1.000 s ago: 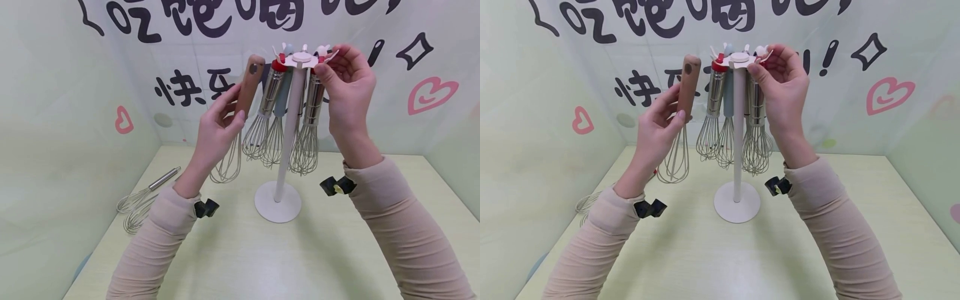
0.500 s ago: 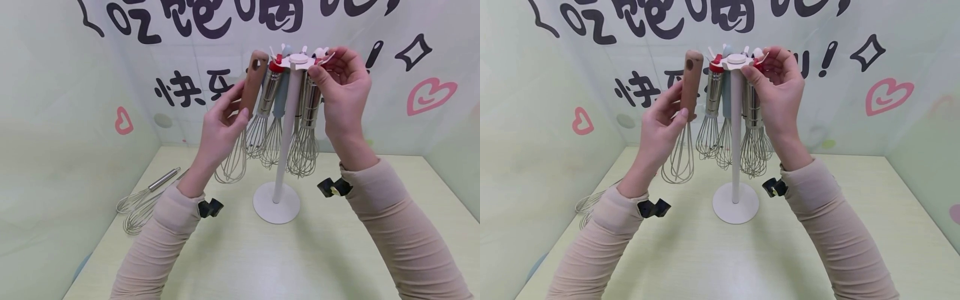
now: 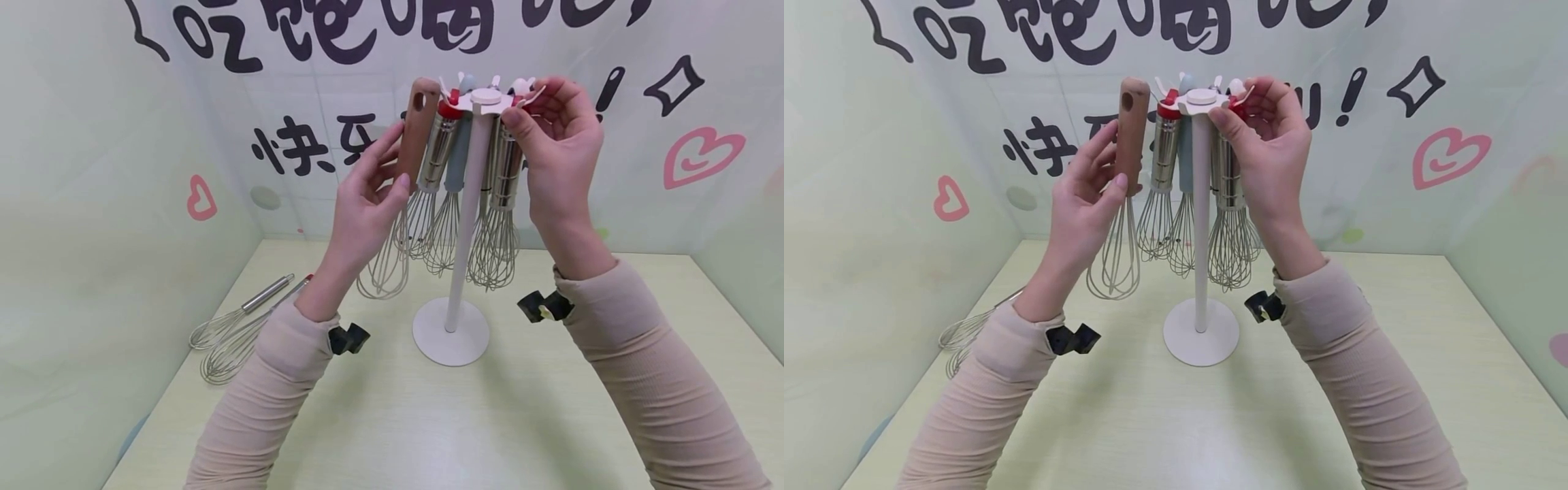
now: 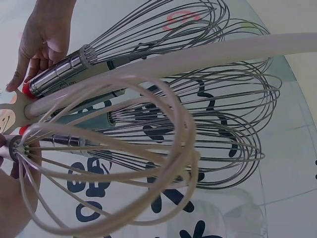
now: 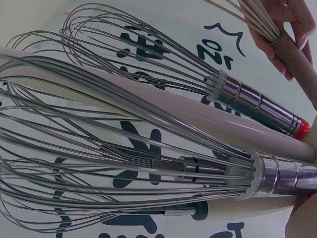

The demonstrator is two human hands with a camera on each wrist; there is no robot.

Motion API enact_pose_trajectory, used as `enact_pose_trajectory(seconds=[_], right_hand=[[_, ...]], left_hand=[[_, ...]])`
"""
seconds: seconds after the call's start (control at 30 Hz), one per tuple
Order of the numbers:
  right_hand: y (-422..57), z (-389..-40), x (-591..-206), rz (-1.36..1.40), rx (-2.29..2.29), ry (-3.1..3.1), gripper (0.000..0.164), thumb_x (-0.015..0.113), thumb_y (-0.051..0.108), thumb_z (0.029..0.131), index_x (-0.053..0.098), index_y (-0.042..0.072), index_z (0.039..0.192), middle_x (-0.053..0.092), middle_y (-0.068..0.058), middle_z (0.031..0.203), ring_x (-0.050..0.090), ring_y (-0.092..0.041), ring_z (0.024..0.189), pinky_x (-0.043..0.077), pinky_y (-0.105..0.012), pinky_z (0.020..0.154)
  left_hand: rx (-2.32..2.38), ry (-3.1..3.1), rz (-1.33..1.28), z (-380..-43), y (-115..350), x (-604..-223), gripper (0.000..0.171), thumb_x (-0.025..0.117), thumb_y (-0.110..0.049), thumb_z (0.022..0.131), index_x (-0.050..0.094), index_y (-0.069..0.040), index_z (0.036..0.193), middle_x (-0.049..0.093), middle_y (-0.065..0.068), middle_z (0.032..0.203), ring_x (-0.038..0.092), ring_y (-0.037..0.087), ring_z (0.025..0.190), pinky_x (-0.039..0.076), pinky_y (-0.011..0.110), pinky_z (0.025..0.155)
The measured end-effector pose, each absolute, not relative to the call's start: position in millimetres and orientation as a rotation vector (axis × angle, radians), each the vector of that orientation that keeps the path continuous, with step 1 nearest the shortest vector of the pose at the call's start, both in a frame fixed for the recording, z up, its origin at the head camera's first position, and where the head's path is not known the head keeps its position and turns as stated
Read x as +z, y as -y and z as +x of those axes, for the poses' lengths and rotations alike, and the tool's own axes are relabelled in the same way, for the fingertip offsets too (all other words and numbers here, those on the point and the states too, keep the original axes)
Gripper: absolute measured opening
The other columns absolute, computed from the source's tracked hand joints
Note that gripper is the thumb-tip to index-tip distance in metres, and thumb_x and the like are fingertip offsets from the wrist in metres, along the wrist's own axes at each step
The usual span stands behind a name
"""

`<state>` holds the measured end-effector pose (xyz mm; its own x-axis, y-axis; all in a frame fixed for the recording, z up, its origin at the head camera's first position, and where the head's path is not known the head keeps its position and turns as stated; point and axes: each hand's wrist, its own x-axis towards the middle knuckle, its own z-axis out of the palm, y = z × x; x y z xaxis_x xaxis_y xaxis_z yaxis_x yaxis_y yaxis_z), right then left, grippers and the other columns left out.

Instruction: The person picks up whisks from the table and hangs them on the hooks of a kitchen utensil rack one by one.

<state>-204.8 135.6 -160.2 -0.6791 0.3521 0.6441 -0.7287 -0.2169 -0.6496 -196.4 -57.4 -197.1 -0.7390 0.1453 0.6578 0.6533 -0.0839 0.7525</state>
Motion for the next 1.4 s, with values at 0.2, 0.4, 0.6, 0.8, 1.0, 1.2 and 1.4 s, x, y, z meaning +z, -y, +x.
enact_pose_trajectory(seconds=[0.2, 0.4, 0.6, 0.8, 1.0, 1.2, 1.4], right_hand=[[-134.7, -204.6, -160.8, 0.473, 1.949, 1.335, 0.025, 0.075, -0.001, 0.076, 0.061, 0.010, 0.094, 0.060, -0.003, 0.092, 0.055, -0.015, 0.086, 0.049, -0.020, 0.080], [-134.7, -204.6, -162.2, 0.470, 1.944, 1.341, 0.025, 0.075, 0.001, 0.076, 0.061, 0.010, 0.096, 0.060, -0.003, 0.092, 0.055, -0.015, 0.087, 0.049, -0.020, 0.080], [-134.4, -204.5, -162.1, 0.472, 1.947, 1.343, 0.026, 0.076, 0.002, 0.076, 0.061, 0.010, 0.095, 0.060, -0.003, 0.092, 0.055, -0.015, 0.087, 0.049, -0.020, 0.080], [-133.9, -205.4, -162.0, 0.471, 1.937, 1.351, 0.024, 0.073, -0.003, 0.078, 0.061, 0.010, 0.094, 0.060, -0.003, 0.092, 0.055, -0.015, 0.086, 0.049, -0.020, 0.080], [-133.4, -205.5, -161.0, 0.474, 1.945, 1.343, 0.024, 0.073, -0.004, 0.078, 0.061, 0.010, 0.094, 0.060, -0.003, 0.091, 0.056, -0.015, 0.086, 0.049, -0.020, 0.080], [-133.5, -204.7, -160.3, 0.472, 1.954, 1.338, 0.025, 0.075, 0.000, 0.076, 0.061, 0.010, 0.094, 0.060, -0.004, 0.091, 0.055, -0.015, 0.086, 0.049, -0.021, 0.080], [-134.2, -204.6, -160.6, 0.465, 1.943, 1.340, 0.024, 0.072, -0.003, 0.078, 0.061, 0.010, 0.095, 0.060, -0.003, 0.091, 0.055, -0.015, 0.086, 0.049, -0.021, 0.080]], left_hand=[[-1.882, 1.833, -0.854, -195.7, 56.8, -197.2, 0.055, 0.049, 0.003, 0.089, 0.039, 0.000, 0.143, 0.052, 0.022, 0.132, 0.059, 0.028, 0.113, 0.056, 0.022, 0.085], [-1.875, 1.851, -0.850, -195.9, 55.3, -195.4, 0.056, 0.048, 0.001, 0.090, 0.038, -0.002, 0.145, 0.050, 0.019, 0.137, 0.057, 0.026, 0.116, 0.056, 0.030, 0.091], [-1.883, 1.842, -0.843, -196.5, 54.0, -192.7, 0.057, 0.054, 0.003, 0.089, 0.039, -0.002, 0.144, 0.052, 0.021, 0.131, 0.060, 0.027, 0.109, 0.057, 0.028, 0.089], [-1.864, 1.862, -0.814, -197.4, 55.0, -189.3, 0.059, 0.060, 0.004, 0.087, 0.041, -0.002, 0.143, 0.055, 0.021, 0.126, 0.062, 0.028, 0.103, 0.057, 0.029, 0.088], [-1.846, 1.880, -0.810, -197.6, 56.8, -187.9, 0.058, 0.060, 0.003, 0.088, 0.042, -0.002, 0.143, 0.053, 0.019, 0.128, 0.062, 0.027, 0.104, 0.058, 0.028, 0.087], [-1.820, 1.893, -0.815, -197.9, 57.8, -186.3, 0.058, 0.060, 0.003, 0.087, 0.043, -0.003, 0.142, 0.048, 0.016, 0.131, 0.062, 0.025, 0.105, 0.059, 0.028, 0.083], [-1.839, 1.901, -0.831, -197.5, 59.3, -183.6, 0.058, 0.060, 0.004, 0.087, 0.044, -0.004, 0.142, 0.052, 0.017, 0.130, 0.062, 0.030, 0.105, 0.059, 0.027, 0.081]])
